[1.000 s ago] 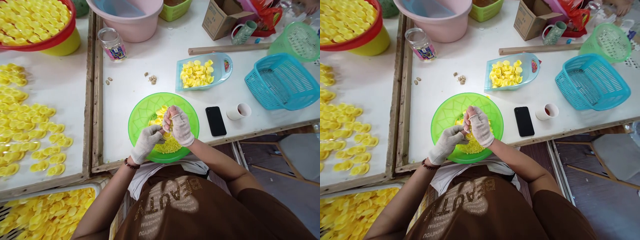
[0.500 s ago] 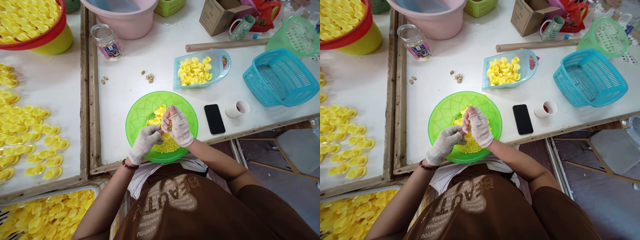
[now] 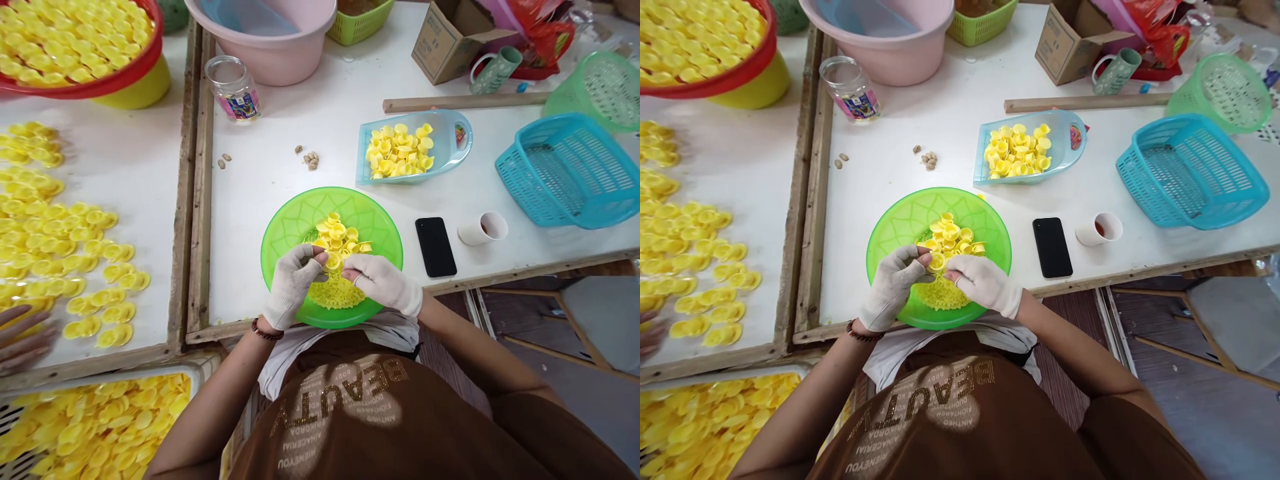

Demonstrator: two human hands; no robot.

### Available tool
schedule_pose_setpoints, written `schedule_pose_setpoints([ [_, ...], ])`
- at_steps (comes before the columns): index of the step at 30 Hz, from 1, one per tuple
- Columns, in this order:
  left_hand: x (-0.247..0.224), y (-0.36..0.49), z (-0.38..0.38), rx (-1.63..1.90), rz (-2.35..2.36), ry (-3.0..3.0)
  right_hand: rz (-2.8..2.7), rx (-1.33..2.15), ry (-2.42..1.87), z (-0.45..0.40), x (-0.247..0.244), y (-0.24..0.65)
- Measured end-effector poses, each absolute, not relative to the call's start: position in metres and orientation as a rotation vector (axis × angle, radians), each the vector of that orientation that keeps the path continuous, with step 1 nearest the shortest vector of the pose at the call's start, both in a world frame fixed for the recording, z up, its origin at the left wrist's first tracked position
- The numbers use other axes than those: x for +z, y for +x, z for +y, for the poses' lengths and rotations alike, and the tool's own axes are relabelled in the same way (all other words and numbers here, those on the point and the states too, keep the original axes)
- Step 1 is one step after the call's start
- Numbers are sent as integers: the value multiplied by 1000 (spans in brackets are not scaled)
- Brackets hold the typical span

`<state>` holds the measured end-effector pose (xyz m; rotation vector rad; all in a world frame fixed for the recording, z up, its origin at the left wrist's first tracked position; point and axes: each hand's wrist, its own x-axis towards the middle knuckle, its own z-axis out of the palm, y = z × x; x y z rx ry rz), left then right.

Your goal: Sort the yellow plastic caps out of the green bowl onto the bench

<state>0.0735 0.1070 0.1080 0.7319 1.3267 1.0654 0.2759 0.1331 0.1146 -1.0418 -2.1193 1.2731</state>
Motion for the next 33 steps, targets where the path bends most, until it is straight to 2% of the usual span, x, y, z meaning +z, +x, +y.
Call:
schedule_pose_setpoints([
  [3, 109, 73, 108, 1034, 1348, 776, -2334, 945, -945, 135, 116, 272],
  [6, 109, 73, 109, 995, 1329, 803, -2348, 796, -916, 138, 117, 265],
  [15, 105, 72, 108, 1068, 1257, 713, -2272, 858, -1116, 139, 115, 283],
  [18, 107, 70, 108, 1089, 1225, 712, -2592, 874, -1210, 138, 117, 283],
  [24, 114, 67, 95, 1111, 1444, 1015, -3132, 570, -1125, 131, 111, 271],
  [27, 111, 65, 95, 1080, 1516, 1137, -3049, 654, -1025, 138, 106, 275],
  [33, 108, 67, 102, 1028, 1293, 861, -2440, 821, -845, 142, 135, 269],
])
